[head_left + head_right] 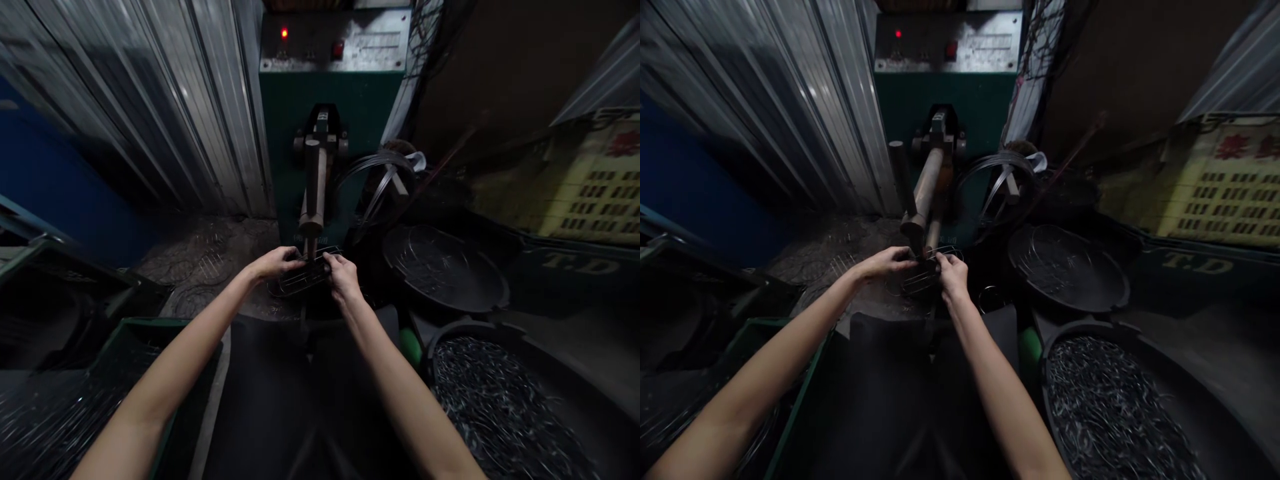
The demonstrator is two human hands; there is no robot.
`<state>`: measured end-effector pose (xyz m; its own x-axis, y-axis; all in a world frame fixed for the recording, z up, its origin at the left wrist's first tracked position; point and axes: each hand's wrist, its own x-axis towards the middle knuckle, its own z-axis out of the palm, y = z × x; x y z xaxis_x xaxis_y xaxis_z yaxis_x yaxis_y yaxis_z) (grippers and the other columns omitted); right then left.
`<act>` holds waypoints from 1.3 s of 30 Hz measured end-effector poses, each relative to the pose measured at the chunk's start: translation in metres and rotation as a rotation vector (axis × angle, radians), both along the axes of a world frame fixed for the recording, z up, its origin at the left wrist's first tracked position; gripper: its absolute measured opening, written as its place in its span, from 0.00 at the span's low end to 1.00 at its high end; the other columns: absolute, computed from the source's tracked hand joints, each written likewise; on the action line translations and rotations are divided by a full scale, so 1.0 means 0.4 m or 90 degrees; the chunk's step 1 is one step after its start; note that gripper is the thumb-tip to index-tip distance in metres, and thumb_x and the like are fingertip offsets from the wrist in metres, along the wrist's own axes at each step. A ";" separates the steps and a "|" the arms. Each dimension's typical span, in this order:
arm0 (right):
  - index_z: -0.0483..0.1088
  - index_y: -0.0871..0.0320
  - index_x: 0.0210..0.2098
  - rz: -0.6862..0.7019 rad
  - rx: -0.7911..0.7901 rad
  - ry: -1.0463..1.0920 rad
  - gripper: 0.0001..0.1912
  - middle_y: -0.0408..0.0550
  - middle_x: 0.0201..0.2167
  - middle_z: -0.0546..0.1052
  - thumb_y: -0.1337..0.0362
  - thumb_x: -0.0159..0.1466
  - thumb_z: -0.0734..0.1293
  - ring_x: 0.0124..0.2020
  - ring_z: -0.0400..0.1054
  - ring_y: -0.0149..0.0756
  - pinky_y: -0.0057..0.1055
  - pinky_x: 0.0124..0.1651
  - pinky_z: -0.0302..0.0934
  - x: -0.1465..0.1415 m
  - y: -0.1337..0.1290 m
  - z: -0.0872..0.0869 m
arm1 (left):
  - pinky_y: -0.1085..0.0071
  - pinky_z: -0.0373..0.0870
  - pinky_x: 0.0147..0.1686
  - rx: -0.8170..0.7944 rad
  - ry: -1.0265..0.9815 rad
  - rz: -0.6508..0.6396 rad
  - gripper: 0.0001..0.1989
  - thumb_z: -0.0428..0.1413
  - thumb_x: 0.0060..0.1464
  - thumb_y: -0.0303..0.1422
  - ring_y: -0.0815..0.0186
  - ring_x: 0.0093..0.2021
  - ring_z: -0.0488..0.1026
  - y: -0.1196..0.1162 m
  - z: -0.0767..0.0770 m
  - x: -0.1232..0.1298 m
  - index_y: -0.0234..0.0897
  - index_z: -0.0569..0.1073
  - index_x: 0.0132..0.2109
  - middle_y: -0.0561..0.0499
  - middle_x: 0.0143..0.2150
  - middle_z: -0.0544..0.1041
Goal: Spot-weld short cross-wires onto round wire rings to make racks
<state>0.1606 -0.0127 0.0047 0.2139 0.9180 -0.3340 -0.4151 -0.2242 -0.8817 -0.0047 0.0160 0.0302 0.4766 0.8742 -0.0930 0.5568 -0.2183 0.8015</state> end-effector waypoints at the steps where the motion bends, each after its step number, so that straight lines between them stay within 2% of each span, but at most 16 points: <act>1: 0.62 0.59 0.20 -0.001 -0.003 0.001 0.09 0.32 0.09 0.59 0.63 0.49 0.67 0.10 0.47 0.20 0.22 0.15 0.39 0.000 0.000 0.000 | 0.73 0.63 0.31 -0.005 -0.007 -0.003 0.18 0.55 0.46 0.45 0.67 0.31 0.66 0.001 -0.002 0.000 0.32 0.71 0.35 0.52 0.29 0.72; 14: 0.61 0.59 0.20 -0.005 -0.019 -0.014 0.10 0.33 0.10 0.59 0.63 0.51 0.67 0.11 0.46 0.20 0.22 0.14 0.42 -0.008 0.004 -0.004 | 0.75 0.59 0.27 -0.002 -0.018 0.004 0.17 0.55 0.47 0.44 0.70 0.28 0.63 0.009 -0.015 -0.003 0.32 0.71 0.34 0.54 0.28 0.69; 19: 0.64 0.59 0.21 0.039 0.024 -0.069 0.12 0.35 0.11 0.61 0.57 0.53 0.66 0.12 0.49 0.22 0.23 0.16 0.44 0.011 -0.005 -0.027 | 0.73 0.62 0.30 0.010 0.033 0.006 0.21 0.54 0.47 0.47 0.67 0.32 0.67 -0.002 -0.001 -0.001 0.33 0.72 0.38 0.51 0.32 0.73; 21: 0.68 0.59 0.23 0.059 0.058 -0.162 0.15 0.37 0.12 0.64 0.53 0.54 0.65 0.14 0.53 0.24 0.23 0.19 0.47 0.053 -0.018 -0.033 | 0.72 0.64 0.33 0.031 0.082 0.014 0.21 0.54 0.46 0.47 0.64 0.35 0.68 -0.008 0.010 -0.001 0.33 0.72 0.39 0.50 0.35 0.74; 23: 0.71 0.59 0.28 0.050 0.115 -0.348 0.16 0.41 0.17 0.69 0.51 0.56 0.64 0.20 0.60 0.28 0.25 0.24 0.53 0.115 -0.030 -0.030 | 0.71 0.64 0.35 0.072 0.131 0.014 0.19 0.55 0.47 0.45 0.63 0.36 0.69 -0.012 0.019 0.000 0.35 0.71 0.39 0.50 0.36 0.74; 26: 0.72 0.58 0.38 0.031 0.242 -0.613 0.13 0.47 0.34 0.76 0.58 0.59 0.61 0.34 0.68 0.33 0.29 0.40 0.59 0.214 -0.018 -0.003 | 0.70 0.64 0.36 0.164 0.197 0.001 0.14 0.56 0.47 0.42 0.63 0.35 0.69 -0.013 0.025 0.001 0.36 0.71 0.37 0.49 0.35 0.74; 28: 0.72 0.57 0.43 0.104 0.335 -0.719 0.14 0.49 0.42 0.75 0.65 0.61 0.59 0.42 0.67 0.34 0.29 0.47 0.58 0.260 0.019 0.020 | 0.70 0.64 0.37 0.206 0.221 -0.020 0.12 0.55 0.49 0.40 0.63 0.35 0.70 -0.013 0.025 0.000 0.36 0.70 0.37 0.49 0.34 0.74; 30: 0.71 0.57 0.46 0.227 0.390 -0.804 0.17 0.49 0.44 0.74 0.70 0.61 0.57 0.44 0.67 0.34 0.29 0.48 0.57 0.282 0.070 0.040 | 0.69 0.64 0.36 0.232 0.230 -0.049 0.10 0.52 0.52 0.39 0.63 0.35 0.70 -0.016 0.021 -0.005 0.36 0.69 0.37 0.49 0.34 0.74; 34: 0.71 0.53 0.49 0.477 0.386 -0.960 0.22 0.48 0.47 0.73 0.75 0.59 0.59 0.44 0.67 0.33 0.27 0.47 0.57 0.281 0.172 0.057 | 0.69 0.65 0.37 0.291 0.204 -0.084 0.09 0.49 0.56 0.37 0.64 0.35 0.70 -0.027 0.000 -0.027 0.36 0.67 0.38 0.47 0.35 0.73; 36: 0.73 0.52 0.46 0.595 0.371 -0.967 0.22 0.46 0.46 0.74 0.78 0.56 0.61 0.42 0.68 0.31 0.25 0.45 0.57 0.274 0.205 0.059 | 0.68 0.66 0.39 0.306 0.179 -0.092 0.10 0.48 0.57 0.37 0.64 0.37 0.71 -0.032 -0.012 -0.045 0.36 0.66 0.40 0.47 0.37 0.73; 39: 0.76 0.52 0.38 0.724 0.335 -0.880 0.20 0.41 0.37 0.78 0.78 0.52 0.64 0.36 0.69 0.28 0.22 0.40 0.57 0.268 0.222 0.057 | 0.68 0.67 0.41 0.287 0.158 -0.076 0.10 0.48 0.57 0.37 0.64 0.40 0.71 -0.037 -0.023 -0.075 0.37 0.67 0.42 0.47 0.39 0.74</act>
<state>0.2677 0.0760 0.0273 -0.6600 0.7359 -0.1511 0.6989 0.5277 -0.4828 -0.0345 0.0010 0.0210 0.5869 0.7944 0.1563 0.6680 -0.5842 0.4609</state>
